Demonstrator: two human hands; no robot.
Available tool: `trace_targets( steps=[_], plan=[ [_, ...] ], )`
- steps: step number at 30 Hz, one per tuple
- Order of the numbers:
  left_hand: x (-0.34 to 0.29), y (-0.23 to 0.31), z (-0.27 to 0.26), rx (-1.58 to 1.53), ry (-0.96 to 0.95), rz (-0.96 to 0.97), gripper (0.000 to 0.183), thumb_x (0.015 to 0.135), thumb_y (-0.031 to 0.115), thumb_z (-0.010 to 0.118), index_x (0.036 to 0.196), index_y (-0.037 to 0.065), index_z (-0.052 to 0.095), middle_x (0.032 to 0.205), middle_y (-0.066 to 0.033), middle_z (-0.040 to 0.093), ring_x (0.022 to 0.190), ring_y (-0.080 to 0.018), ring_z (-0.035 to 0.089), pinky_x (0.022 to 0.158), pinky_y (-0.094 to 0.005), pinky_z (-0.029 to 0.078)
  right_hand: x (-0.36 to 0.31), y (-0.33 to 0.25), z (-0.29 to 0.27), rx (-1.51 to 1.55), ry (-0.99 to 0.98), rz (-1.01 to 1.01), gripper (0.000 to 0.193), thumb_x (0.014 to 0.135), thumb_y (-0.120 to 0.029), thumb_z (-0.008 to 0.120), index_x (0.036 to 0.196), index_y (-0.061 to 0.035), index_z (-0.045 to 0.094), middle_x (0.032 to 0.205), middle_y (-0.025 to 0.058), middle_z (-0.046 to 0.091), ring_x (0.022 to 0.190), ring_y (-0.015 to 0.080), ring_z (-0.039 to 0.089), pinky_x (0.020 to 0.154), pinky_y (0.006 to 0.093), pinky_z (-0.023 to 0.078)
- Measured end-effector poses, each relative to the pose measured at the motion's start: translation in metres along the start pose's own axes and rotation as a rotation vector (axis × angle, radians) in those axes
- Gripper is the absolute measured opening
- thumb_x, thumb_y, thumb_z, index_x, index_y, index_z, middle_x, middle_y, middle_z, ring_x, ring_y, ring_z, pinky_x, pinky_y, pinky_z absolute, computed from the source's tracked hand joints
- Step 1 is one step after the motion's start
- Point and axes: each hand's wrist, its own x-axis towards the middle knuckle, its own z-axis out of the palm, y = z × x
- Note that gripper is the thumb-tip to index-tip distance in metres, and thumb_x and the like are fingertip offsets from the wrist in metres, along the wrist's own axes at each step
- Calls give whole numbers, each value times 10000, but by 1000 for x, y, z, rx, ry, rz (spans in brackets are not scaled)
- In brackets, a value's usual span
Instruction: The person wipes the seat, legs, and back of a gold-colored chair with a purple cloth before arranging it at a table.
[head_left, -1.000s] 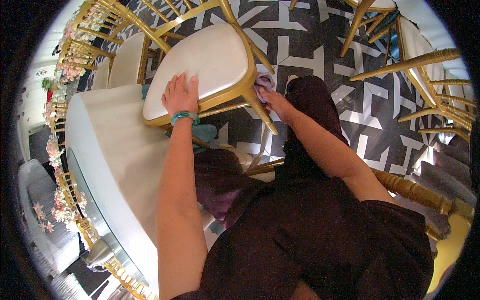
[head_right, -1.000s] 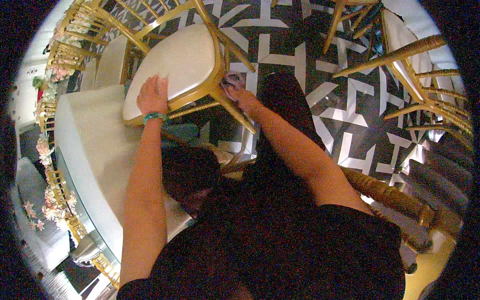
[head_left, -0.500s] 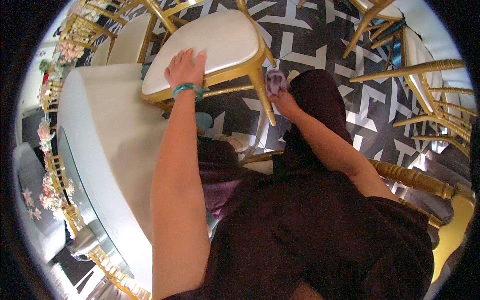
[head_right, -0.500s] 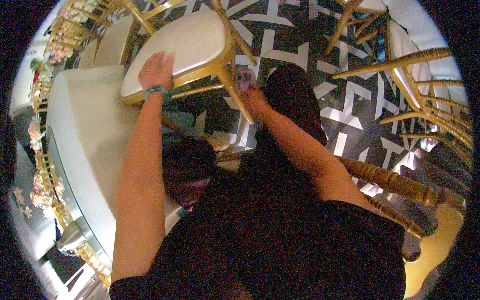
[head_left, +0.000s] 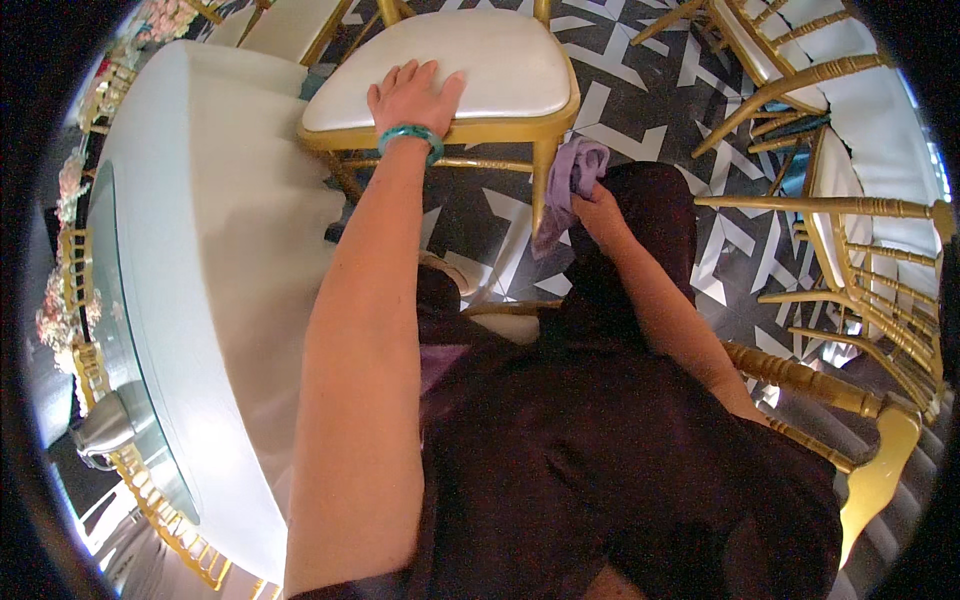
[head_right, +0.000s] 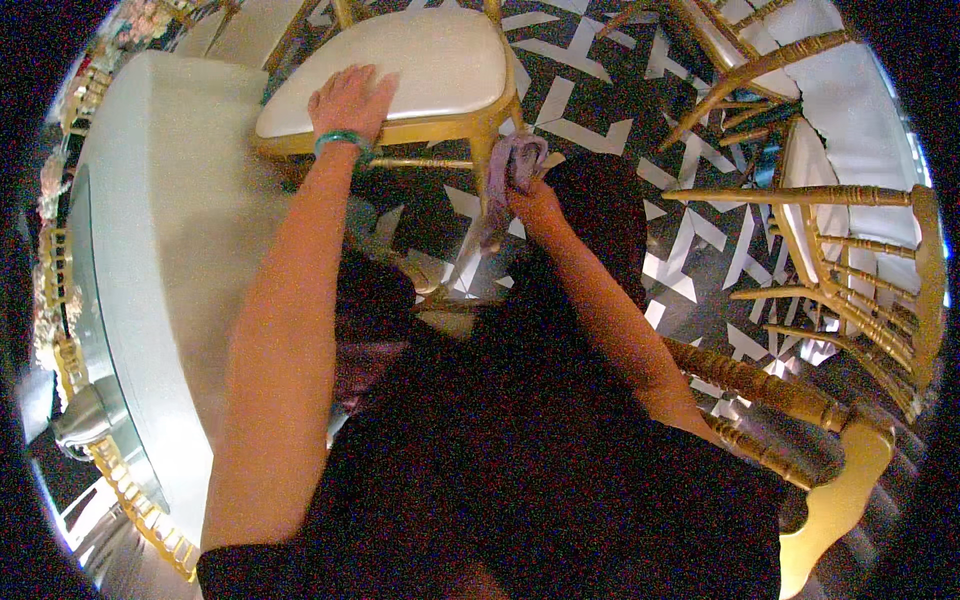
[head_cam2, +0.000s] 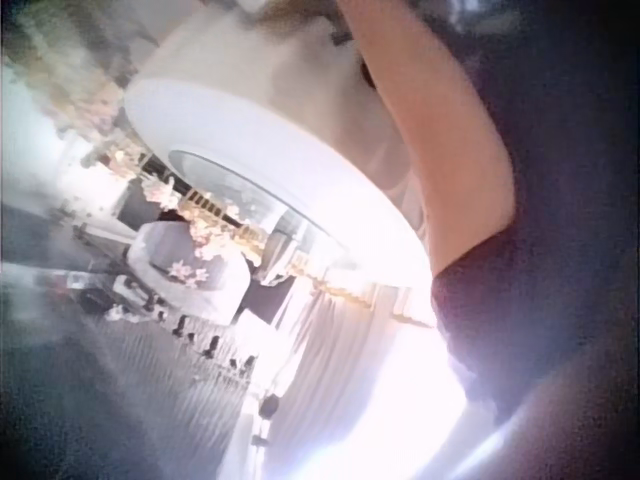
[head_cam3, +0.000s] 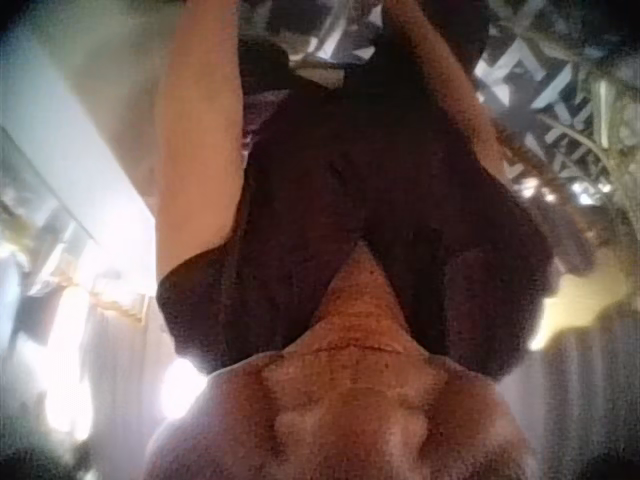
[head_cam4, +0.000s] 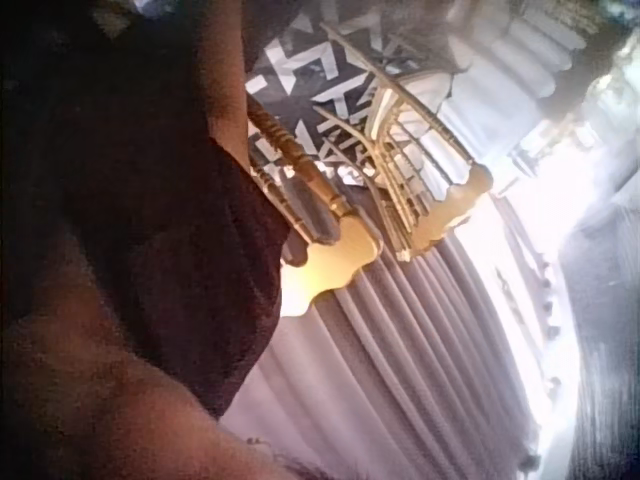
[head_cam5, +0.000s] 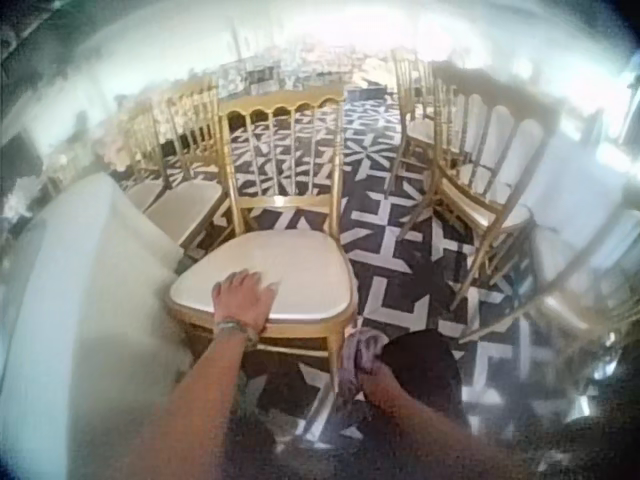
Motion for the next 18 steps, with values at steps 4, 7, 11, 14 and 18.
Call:
trace_targets(
  steps=[4, 7, 11, 14, 18],
  plan=[
    [-4, -5, -4, 71, 60, 16, 601, 829, 605, 397, 1232, 182, 536, 1339, -55, 461, 1254, -234, 392, 1038, -496, 234, -9, -41, -3, -24, -107, -161, 321, 763, -140, 640, 1074, -72, 597, 1091, 110, 597, 1000, 254, 567, 865, 354, 452],
    [-3, -1, -7, 18, 10, -25, 605, 823, 596, 391, 1246, 187, 530, 1359, -50, 439, 1281, -235, 349, 1066, -482, 171, -23, -77, -5, -519, -73, -382, 367, 708, -25, 650, 1066, -54, 575, 1211, 81, 524, 1112, 231, 494, 934, 349, 407],
    [-6, 0, -12, 4, -8, -40, 599, 823, 582, 388, 1261, 195, 521, 1367, -46, 430, 1294, -234, 329, 1080, -475, 144, -30, -93, -12, -955, -16, -390, 415, 628, -39, 671, 1031, -71, 575, 1259, 117, 489, 1198, 350, 410, 985, 422, 362],
    [-6, -1, -9, 30, 3, -36, 594, 829, 576, 374, 1269, 202, 516, 1385, -34, 409, 1311, -228, 303, 1087, -477, 123, -29, -102, -16, -861, -41, -372, 397, 622, -103, 692, 1002, -71, 582, 1099, 122, 566, 1049, 339, 518, 896, 403, 421],
    [-4, -4, -3, 107, 35, 12, 605, 830, 618, 379, 1233, 196, 539, 1339, -51, 460, 1252, -252, 394, 1036, -505, 240, -17, -94, -16, -243, -170, -307, 397, 648, -188, 719, 1001, -74, 580, 879, 147, 628, 844, 351, 603, 740, 410, 478]
  ],
)
